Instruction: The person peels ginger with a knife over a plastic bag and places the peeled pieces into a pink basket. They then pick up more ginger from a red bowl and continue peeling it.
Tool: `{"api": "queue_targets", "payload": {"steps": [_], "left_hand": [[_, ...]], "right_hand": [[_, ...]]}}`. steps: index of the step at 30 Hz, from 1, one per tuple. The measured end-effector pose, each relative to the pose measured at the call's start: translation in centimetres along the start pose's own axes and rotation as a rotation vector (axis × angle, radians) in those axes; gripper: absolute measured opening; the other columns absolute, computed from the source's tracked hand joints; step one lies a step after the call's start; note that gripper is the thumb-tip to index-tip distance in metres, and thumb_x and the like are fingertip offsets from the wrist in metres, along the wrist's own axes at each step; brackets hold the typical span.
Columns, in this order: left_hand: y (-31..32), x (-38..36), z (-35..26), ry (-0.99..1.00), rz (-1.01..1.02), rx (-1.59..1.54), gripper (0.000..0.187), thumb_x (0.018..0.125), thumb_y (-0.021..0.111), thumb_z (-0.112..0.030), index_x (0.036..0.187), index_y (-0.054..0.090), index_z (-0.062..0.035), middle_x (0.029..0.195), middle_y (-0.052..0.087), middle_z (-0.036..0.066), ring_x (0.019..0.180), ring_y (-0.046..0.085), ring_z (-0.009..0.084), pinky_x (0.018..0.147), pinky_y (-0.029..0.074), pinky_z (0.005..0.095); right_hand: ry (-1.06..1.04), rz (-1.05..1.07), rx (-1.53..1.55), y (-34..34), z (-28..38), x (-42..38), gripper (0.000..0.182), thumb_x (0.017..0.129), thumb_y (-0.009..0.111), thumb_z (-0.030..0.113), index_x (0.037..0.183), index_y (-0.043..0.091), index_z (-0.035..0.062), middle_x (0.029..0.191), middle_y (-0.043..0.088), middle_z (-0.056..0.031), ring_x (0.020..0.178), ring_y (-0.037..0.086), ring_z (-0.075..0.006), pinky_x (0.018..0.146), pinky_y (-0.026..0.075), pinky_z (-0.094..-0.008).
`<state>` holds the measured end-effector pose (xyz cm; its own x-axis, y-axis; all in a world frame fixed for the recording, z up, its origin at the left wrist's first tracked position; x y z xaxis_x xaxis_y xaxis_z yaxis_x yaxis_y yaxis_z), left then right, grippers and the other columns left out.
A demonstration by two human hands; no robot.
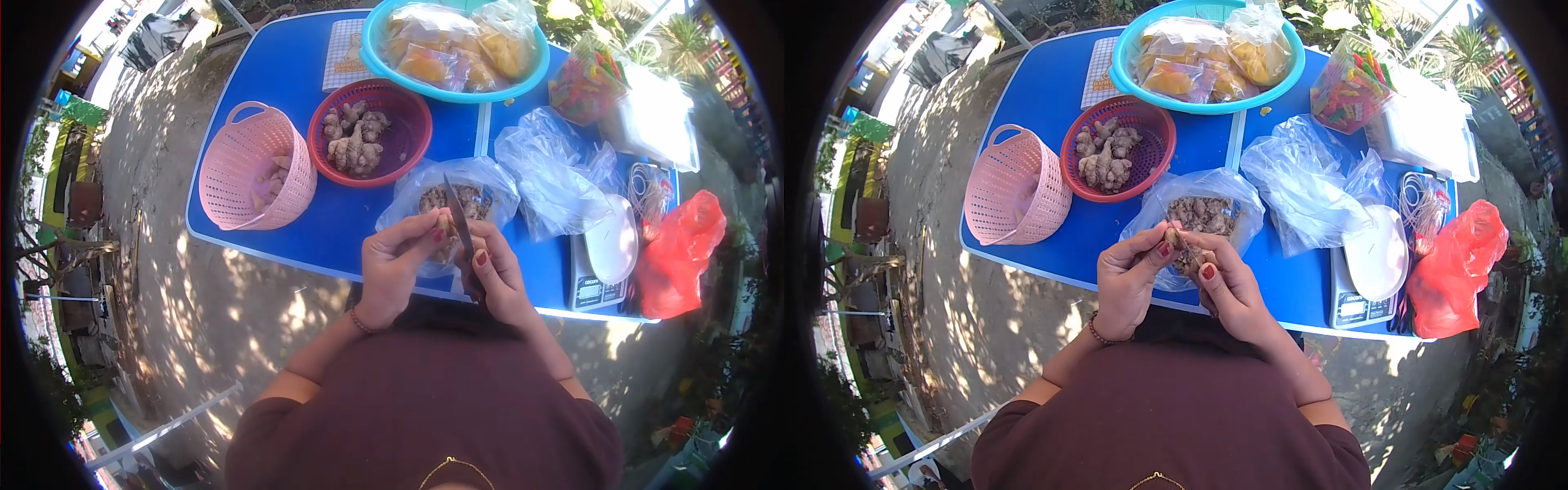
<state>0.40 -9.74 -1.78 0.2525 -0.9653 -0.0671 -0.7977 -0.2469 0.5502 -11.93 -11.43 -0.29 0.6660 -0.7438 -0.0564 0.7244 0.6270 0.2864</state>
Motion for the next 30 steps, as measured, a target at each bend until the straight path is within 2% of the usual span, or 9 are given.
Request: {"api": "queue_targets", "payload": {"steps": [2, 4, 8, 10, 13, 18, 25, 28, 30], "left_hand": [[-0.2, 0.1, -0.1, 0.034, -0.001, 0.037, 0.021, 0.085, 0.062, 0.004, 0.105, 0.066, 0.0025, 0.108, 0.065, 0.011, 0.097, 0.061, 0.0138, 0.084, 0.05, 0.0244], [0.2, 0.0, -0.6, 0.052, 0.016, 0.099, 0.02, 0.085, 0.061, 0.005, 0.105, 0.066, 0.0034, 0.109, 0.065, 0.012, 0.097, 0.061, 0.0138, 0.083, 0.051, 0.0245], [0.2, -0.2, -0.9, 0.053, 0.032, 0.157, 0.03, 0.082, 0.063, 0.007, 0.112, 0.061, 0.0057, 0.11, 0.065, 0.015, 0.098, 0.063, 0.0156, 0.088, 0.05, 0.0265], [0.3, -0.3, -0.8, 0.037, 0.048, 0.167, 0.022, 0.084, 0.061, 0.006, 0.107, 0.064, 0.0056, 0.111, 0.064, 0.013, 0.098, 0.062, 0.0152, 0.084, 0.05, 0.0256], [0.3, -0.1, -0.8, 0.038, 0.044, 0.172, 0.02, 0.085, 0.06, 0.006, 0.104, 0.065, 0.0054, 0.111, 0.063, 0.012, 0.098, 0.061, 0.0145, 0.082, 0.051, 0.0252], [0.2, 0.0, -0.7, 0.03, 0.023, 0.175, 0.02, 0.086, 0.061, 0.004, 0.105, 0.065, 0.0052, 0.112, 0.064, 0.012, 0.098, 0.061, 0.0136, 0.083, 0.051, 0.0254], [0.1, -0.1, 0.0, -0.018, -0.003, 0.155, 0.019, 0.086, 0.061, 0.004, 0.105, 0.065, 0.0048, 0.111, 0.064, 0.011, 0.098, 0.061, 0.0131, 0.084, 0.051, 0.0254], [0.6, -0.2, 0.2, -0.02, 0.036, 0.143, 0.02, 0.086, 0.061, 0.003, 0.105, 0.066, 0.0041, 0.111, 0.064, 0.011, 0.098, 0.061, 0.0134, 0.085, 0.051, 0.0254], [0.6, -0.1, 0.3, -0.022, 0.038, 0.084, 0.021, 0.086, 0.061, 0.002, 0.107, 0.065, 0.0034, 0.112, 0.064, 0.011, 0.098, 0.061, 0.0138, 0.086, 0.05, 0.0258]], "right_hand": [[-0.064, -0.017, -0.255, 0.0, 1.3, 0.0, 0.041, 0.099, 0.042, 0.026, 0.135, 0.04, 0.006, 0.078, 0.051, -0.0046, 0.058, 0.047, -0.0091, 0.053, 0.04, -0.0252], [-0.126, -0.048, -0.474, 0.4, 2.9, 0.1, 0.041, 0.098, 0.044, 0.024, 0.135, 0.041, 0.0056, 0.081, 0.056, -0.0084, 0.06, 0.053, -0.0133, 0.056, 0.044, -0.0279], [-0.236, -0.08, -0.745, 0.5, 3.6, 0.0, 0.041, 0.095, 0.048, 0.018, 0.133, 0.043, 0.004, 0.103, 0.061, -0.0158, 0.074, 0.062, -0.0234, 0.069, 0.048, -0.0326], [-0.212, -0.064, -0.791, 0.3, 3.5, 0.0, 0.041, 0.094, 0.051, 0.014, 0.133, 0.045, 0.0042, 0.114, 0.061, -0.0172, 0.078, 0.063, -0.0261, 0.072, 0.049, -0.033], [-0.297, -0.029, -0.607, 0.4, 4.2, 0.2, 0.044, 0.091, 0.053, 0.01, 0.134, 0.045, 0.0067, 0.113, 0.06, -0.0183, 0.079, 0.063, -0.0273, 0.069, 0.05, -0.0337], [-0.308, -0.064, -0.749, 0.4, 4.5, 0.2, 0.049, 0.087, 0.056, 0.004, 0.134, 0.046, 0.0094, 0.089, 0.058, -0.0147, 0.069, 0.06, -0.0274, 0.061, 0.048, -0.035], [-0.326, -0.148, -0.869, 0.4, 4.2, 0.0, 0.044, 0.085, 0.056, 0.003, 0.129, 0.05, 0.0083, 0.082, 0.055, -0.0125, 0.061, 0.057, -0.0264, 0.055, 0.046, -0.0342], [-0.341, -0.188, -0.801, 0.0, 3.9, 0.3, 0.035, 0.09, 0.054, 0.006, 0.125, 0.052, 0.006, 0.08, 0.054, -0.0102, 0.059, 0.056, -0.0214, 0.053, 0.045, -0.0318], [-0.206, -0.16, -0.561, -0.5, 2.8, 0.5, 0.033, 0.094, 0.05, 0.013, 0.126, 0.05, 0.0049, 0.079, 0.055, -0.0084, 0.059, 0.054, -0.0175, 0.054, 0.044, -0.0311]]}}
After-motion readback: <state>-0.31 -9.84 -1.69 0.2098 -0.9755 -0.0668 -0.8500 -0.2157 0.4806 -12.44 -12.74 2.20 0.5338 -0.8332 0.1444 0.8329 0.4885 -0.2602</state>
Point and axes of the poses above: each hand's wrist, its own x-axis towards the middle knuckle, its own y-axis out of the palm, z = x × y, the point moved 10 cm from there along x, towards the middle knuckle
